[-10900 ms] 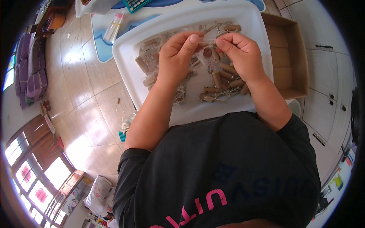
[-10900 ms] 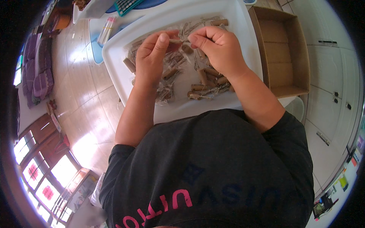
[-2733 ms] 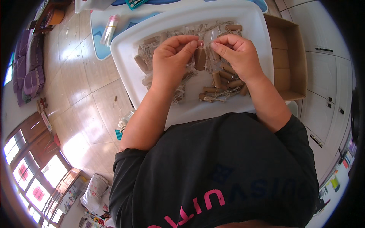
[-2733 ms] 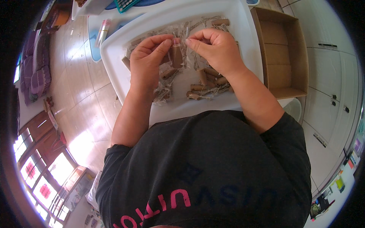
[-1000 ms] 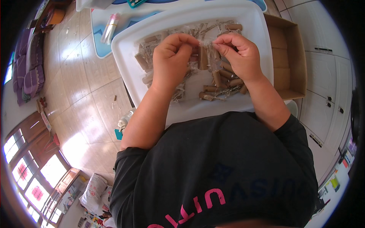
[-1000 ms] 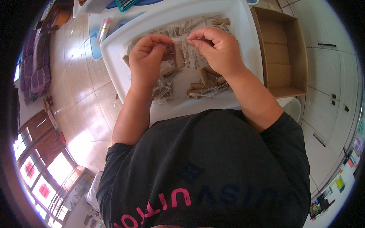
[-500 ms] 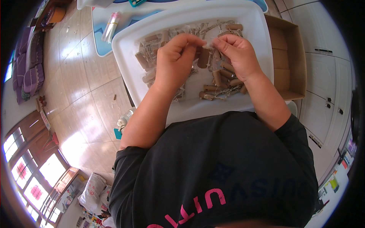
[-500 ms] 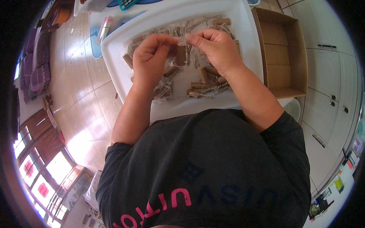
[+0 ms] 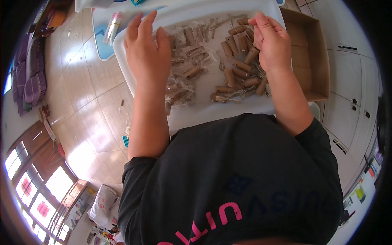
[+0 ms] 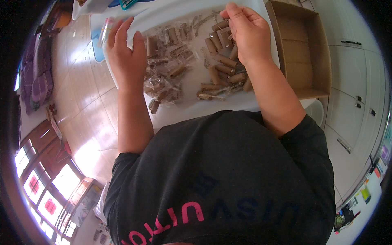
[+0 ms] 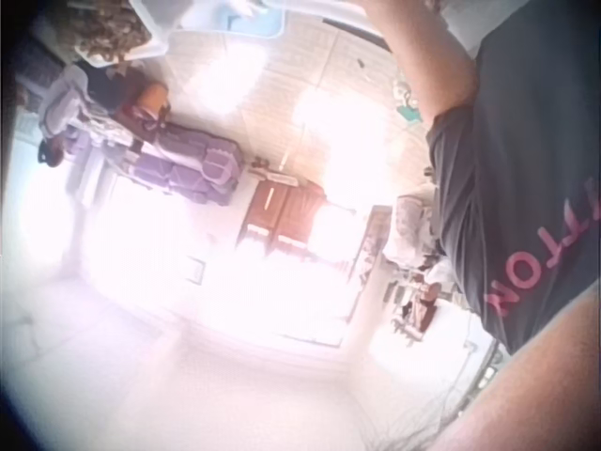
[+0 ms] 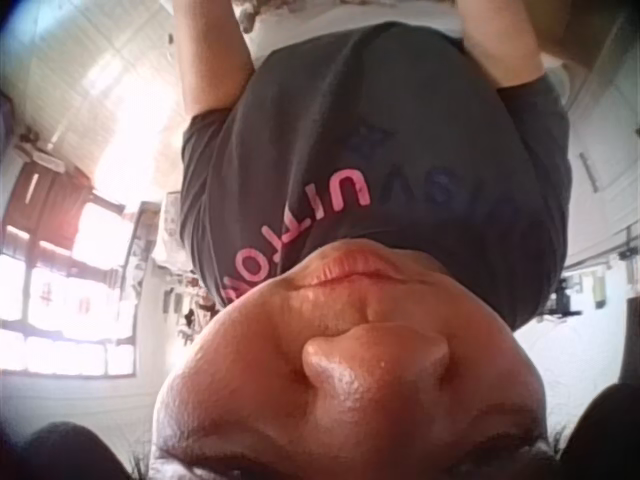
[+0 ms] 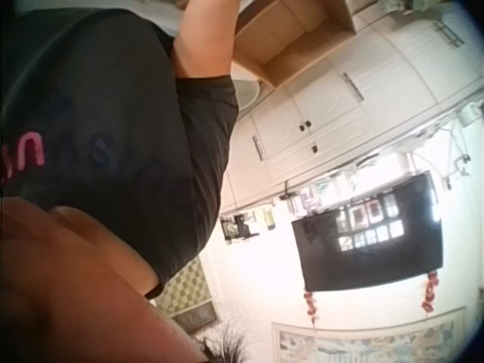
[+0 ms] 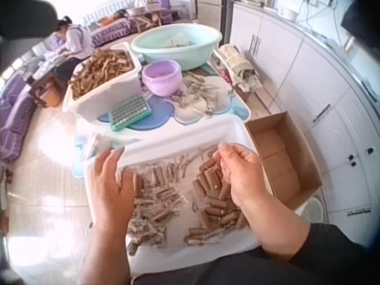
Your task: The person places small cardboard cylinders into individual small plastic bags by hand.
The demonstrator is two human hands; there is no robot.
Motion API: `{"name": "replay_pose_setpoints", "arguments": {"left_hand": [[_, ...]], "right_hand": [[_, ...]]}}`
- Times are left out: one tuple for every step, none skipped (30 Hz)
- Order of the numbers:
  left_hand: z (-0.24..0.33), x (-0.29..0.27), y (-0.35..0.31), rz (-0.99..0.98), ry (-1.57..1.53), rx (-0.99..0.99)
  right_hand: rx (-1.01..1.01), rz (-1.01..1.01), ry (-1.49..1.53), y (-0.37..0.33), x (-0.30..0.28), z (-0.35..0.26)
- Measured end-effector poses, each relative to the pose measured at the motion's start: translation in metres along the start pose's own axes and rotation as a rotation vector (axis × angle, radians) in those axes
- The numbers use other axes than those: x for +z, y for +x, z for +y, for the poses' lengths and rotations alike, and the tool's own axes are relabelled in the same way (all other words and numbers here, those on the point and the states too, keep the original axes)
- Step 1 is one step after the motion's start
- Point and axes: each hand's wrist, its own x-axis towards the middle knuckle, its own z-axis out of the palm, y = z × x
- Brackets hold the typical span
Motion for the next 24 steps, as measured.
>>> {"name": "replay_pose_setpoints", "arguments": {"left_hand": [[0.005, 0.004, -0.001, 0.101, 0.138, 0.198], [0.011, 0.009, -0.004, 0.2, 0.276, 0.397], [0.019, 0.015, -0.014, 0.005, 0.09, 0.385], [0.023, 0.021, -0.025, -0.285, -0.035, 0.383], [0.028, 0.029, -0.031, -0.495, -0.129, 0.49], [0.032, 0.032, -0.035, -0.643, -0.013, 0.655], [0.033, 0.036, -0.041, -0.645, -0.013, 0.655], [0.034, 0.04, -0.048, -0.727, -0.005, 0.649], [0.033, 0.041, -0.052, -0.807, 0.003, 0.643], [0.031, 0.042, -0.05, -0.784, 0.025, 0.698], [0.03, 0.043, -0.047, -0.785, 0.028, 0.703], [0.03, 0.043, -0.045, -0.872, 0.07, 0.622], [0.028, 0.044, -0.041, -0.959, 0.112, 0.546], [0.028, 0.041, -0.037, -0.96, 0.115, 0.556], [0.028, 0.035, -0.033, -1.0, -0.082, 0.341], [0.028, 0.031, -0.03, -1.021, -0.276, 0.119], [0.026, 0.028, -0.029, -1.017, -0.272, 0.124], [0.023, 0.026, -0.028, -0.928, -0.463, -0.026], [0.021, 0.024, -0.027, -0.828, -0.648, -0.175], [0.024, 0.018, -0.023, -0.784, -0.753, -0.308], [0.022, 0.017, -0.02, -0.777, -0.752, -0.304], [0.02, 0.016, -0.018, -0.701, -0.776, -0.324], [0.018, 0.015, -0.016, -0.626, -0.8, -0.344], [0.015, 0.015, -0.013, -0.606, -0.814, -0.328]], "right_hand": [[-0.029, 0.012, 0.06, 0.002, -0.002, 0.0], [-0.028, -0.012, 0.063, 0.001, -0.003, -0.001], [-0.025, -0.01, 0.063, 0.0, -0.002, -0.002], [-0.02, -0.023, 0.073, -0.001, 0.001, -0.002], [-0.018, -0.029, 0.08, -0.001, 0.002, -0.002], [-0.017, -0.025, 0.081, -0.002, 0.002, -0.001], [-0.021, -0.048, 0.096, -0.002, 0.001, -0.001], [-0.025, -0.071, 0.111, -0.003, 0.001, -0.001], [-0.025, -0.071, 0.112, -0.003, 0.001, -0.001], [-0.002, -0.053, 0.108, -0.004, 0.001, -0.001], [0.02, -0.035, 0.104, -0.004, 0.0, -0.002], [0.017, -0.035, 0.108, -0.005, 0.0, -0.003], [0.021, -0.048, 0.097, -0.005, -0.002, -0.003], [0.026, -0.062, 0.085, -0.004, -0.003, -0.003], [0.019, -0.058, 0.09, -0.003, -0.005, -0.001], [0.045, -0.097, 0.059, -0.002, -0.008, -0.001], [0.071, -0.136, 0.027, -0.002, -0.009, -0.001], [0.066, -0.139, 0.028, -0.002, -0.009, -0.002], [0.099, -0.152, -0.009, -0.004, -0.007, -0.005], [0.133, -0.166, -0.048, -0.005, -0.006, -0.007], [0.127, -0.173, -0.048, -0.006, -0.006, -0.008], [0.081, -0.215, -0.092, -0.008, -0.007, -0.007], [0.036, -0.257, -0.136, -0.008, -0.007, -0.007], [0.033, -0.262, -0.138, -0.009, -0.005, -0.009]]}}
